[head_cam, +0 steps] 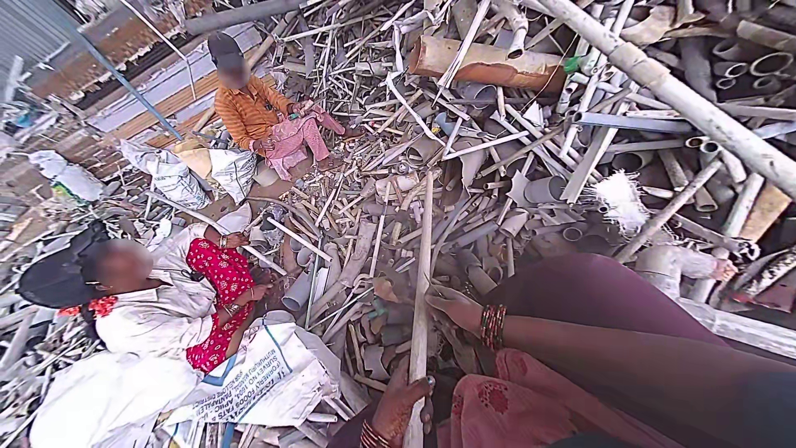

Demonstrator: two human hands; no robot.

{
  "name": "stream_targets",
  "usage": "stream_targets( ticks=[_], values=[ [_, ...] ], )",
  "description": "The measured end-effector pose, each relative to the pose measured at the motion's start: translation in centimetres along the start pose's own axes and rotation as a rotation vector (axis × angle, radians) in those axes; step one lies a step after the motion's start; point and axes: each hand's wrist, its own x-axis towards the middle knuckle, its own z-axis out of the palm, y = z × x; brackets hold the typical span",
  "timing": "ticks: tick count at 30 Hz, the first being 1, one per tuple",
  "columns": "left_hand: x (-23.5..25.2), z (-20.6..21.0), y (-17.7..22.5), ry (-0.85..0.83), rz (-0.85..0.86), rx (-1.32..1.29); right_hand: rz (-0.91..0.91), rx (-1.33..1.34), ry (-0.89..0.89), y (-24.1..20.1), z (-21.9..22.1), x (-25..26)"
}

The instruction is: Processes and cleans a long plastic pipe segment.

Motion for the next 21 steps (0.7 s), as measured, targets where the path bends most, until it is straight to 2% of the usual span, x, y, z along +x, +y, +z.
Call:
stream_targets(
  ticks=[5,9,12,15,17,21],
  values=[
    [1.1,-2.4,0.1,-0.049,0.094,-0.004,0.022,-0.031,0.005,0.4,0.2,0.2],
    [0.6,-5.1,-0.4,-0.103,0.219,-0.276,0.048,-0.062,0.017,0.3,0.5,-0.1],
    [0.6,-4.9,-0.8,-0.103,0.263,-0.395,0.089,-0.098,0.048,-0.9,1.1,-1.0],
    [1.3,-4.6,-1.2,-0.144,0.282,-0.507,0.087,-0.094,0.029,0.0,0.9,-0.3],
    [1.3,-4.2,-1.0,-0.106,0.27,-0.538,0.088,-0.093,0.019,-0.1,0.9,-0.4],
    [0.6,-3.6,-0.1,0.104,0.229,-0.516,0.072,-0.089,-0.01,0.6,0.4,0.1]
  ],
)
